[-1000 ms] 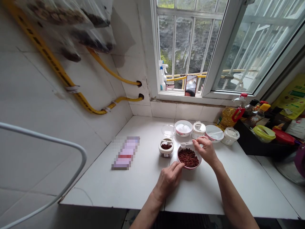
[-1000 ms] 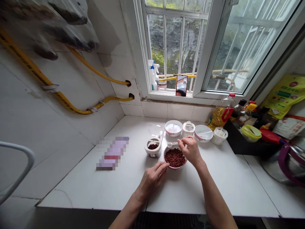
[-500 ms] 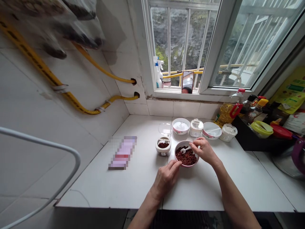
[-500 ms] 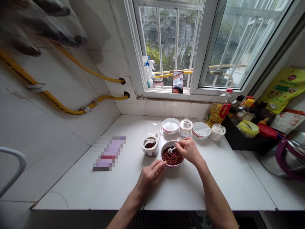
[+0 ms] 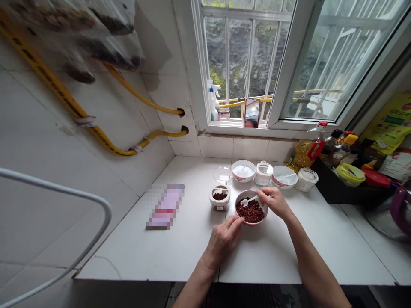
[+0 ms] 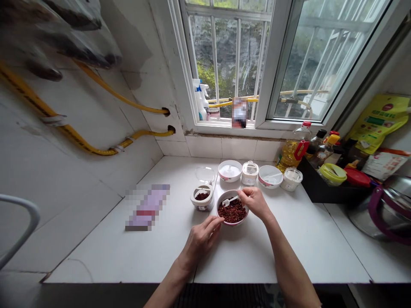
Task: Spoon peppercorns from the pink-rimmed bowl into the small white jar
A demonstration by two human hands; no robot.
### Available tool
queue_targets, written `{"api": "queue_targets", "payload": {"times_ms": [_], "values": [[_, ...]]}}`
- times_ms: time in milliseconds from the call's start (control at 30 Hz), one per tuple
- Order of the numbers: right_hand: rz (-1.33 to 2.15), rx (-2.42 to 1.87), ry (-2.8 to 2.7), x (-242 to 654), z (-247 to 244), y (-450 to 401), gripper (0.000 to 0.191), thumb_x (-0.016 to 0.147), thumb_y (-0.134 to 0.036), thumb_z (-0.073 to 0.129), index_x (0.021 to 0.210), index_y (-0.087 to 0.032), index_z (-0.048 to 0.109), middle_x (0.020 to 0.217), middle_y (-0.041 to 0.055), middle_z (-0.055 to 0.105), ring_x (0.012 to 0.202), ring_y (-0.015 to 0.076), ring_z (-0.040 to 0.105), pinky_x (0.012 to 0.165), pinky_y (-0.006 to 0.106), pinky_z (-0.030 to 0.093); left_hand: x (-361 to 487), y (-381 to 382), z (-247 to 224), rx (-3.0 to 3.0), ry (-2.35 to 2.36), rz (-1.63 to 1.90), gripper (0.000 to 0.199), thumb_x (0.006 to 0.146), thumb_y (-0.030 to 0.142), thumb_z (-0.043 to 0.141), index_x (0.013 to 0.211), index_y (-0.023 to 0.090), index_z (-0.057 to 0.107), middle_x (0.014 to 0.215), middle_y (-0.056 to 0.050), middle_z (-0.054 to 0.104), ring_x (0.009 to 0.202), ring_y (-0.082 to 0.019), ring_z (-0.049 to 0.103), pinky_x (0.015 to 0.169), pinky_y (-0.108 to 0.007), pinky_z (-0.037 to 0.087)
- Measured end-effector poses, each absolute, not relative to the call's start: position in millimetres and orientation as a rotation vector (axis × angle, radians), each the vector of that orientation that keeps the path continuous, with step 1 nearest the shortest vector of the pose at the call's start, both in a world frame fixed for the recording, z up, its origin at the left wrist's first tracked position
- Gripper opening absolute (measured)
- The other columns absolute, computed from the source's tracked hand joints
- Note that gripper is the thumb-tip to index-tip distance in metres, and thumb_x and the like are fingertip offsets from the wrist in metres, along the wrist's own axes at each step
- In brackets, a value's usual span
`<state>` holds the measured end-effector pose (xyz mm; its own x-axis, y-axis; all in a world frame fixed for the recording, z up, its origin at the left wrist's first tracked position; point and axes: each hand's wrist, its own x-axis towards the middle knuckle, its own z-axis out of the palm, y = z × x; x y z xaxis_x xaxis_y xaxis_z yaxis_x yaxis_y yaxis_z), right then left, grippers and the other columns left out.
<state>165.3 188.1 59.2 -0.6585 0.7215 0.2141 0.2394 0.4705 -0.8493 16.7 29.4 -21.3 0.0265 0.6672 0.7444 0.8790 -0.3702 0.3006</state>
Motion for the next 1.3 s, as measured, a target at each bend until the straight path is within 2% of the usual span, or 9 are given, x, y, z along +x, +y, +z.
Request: {"api": "queue_targets", "payload": {"times_ms": [500,733,900,967,1033,1100,1200,1300], "values": [[1.220,-0.808,-2.068,163,50,194,0.053,0.081,-0.057,0.055,0.045,-0.019,0.046,0.043,-0.0020,0.048,0.044,0.0095,0.039,0.048,0.024,0.034,16,29,-21,-2.048,-1.601,-1.239,0.025,0.097,0.010,0.041,0.113,0.017,0.058,0.093,-0.007,0.070,0.076,-0.014,0.070,0.062,-0.019,0.054],[1.250,-0.813,-1.949,155,47,193,0.057,0.081,-0.065,0.054,0.047,-0.020,0.048,0.043,-0.0002,0.051,0.044,0.0120,0.046,0.051,0.026,0.040,16,29,-20,-2.070,-1.610,-1.248,0.026,0.096,0.010,0.042,0.114,0.017,0.059,0.094,-0.008,0.070,0.077,-0.015,0.070,0.063,-0.020,0.055],[0.955,-0.753,-1.959,129,57,172,0.052,0.093,-0.055,0.044,0.055,-0.021,0.048,0.051,0.0007,0.054,0.051,0.0134,0.049,0.059,0.028,0.044,17,29,-20,-2.082,-1.623,-1.240,0.025,0.097,0.011,0.041,0.113,0.016,0.059,0.091,-0.007,0.069,0.073,-0.014,0.069,0.061,-0.020,0.055],[0.682,-0.688,-2.043,118,59,161,0.047,0.097,-0.046,0.042,0.058,-0.022,0.047,0.055,0.0010,0.055,0.056,0.0141,0.049,0.073,0.031,0.046,17,29,-21,-2.076,-1.633,-1.230,0.025,0.096,0.011,0.040,0.112,0.016,0.060,0.089,-0.007,0.068,0.071,-0.014,0.068,0.060,-0.019,0.054],[0.424,-0.566,-2.178,109,60,152,0.042,0.098,-0.038,0.042,0.060,-0.021,0.047,0.057,0.0008,0.055,0.059,0.0145,0.049,0.088,0.036,0.042,18,29,-22,-2.070,-1.643,-1.224,0.025,0.096,0.010,0.040,0.109,0.016,0.060,0.087,-0.006,0.067,0.068,-0.014,0.067,0.059,-0.019,0.053],[0.266,-0.428,-2.302,104,58,146,0.038,0.098,-0.032,0.043,0.062,-0.021,0.048,0.057,0.0004,0.056,0.060,0.0149,0.050,0.094,0.037,0.038,18,30,-22,-2.071,-1.648,-1.227,0.024,0.096,0.010,0.039,0.105,0.017,0.061,0.085,-0.006,0.067,0.067,-0.014,0.067,0.058,-0.020,0.053],[0.248,-0.370,-2.323,106,58,147,0.037,0.098,-0.029,0.045,0.062,-0.021,0.050,0.057,-0.0003,0.056,0.060,0.0150,0.051,0.095,0.037,0.038,17,30,-22,-2.074,-1.641,-1.228,0.024,0.096,0.010,0.039,0.104,0.016,0.060,0.084,-0.006,0.066,0.069,-0.014,0.067,0.058,-0.020,0.053],[0.408,-0.487,-2.182,119,61,157,0.038,0.097,-0.032,0.046,0.061,-0.022,0.051,0.055,-0.0006,0.057,0.056,0.0146,0.050,0.091,0.037,0.040,17,29,-21,-2.069,-1.641,-1.218,0.025,0.095,0.009,0.040,0.109,0.016,0.060,0.087,-0.007,0.067,0.072,-0.015,0.068,0.059,-0.019,0.053]]}}
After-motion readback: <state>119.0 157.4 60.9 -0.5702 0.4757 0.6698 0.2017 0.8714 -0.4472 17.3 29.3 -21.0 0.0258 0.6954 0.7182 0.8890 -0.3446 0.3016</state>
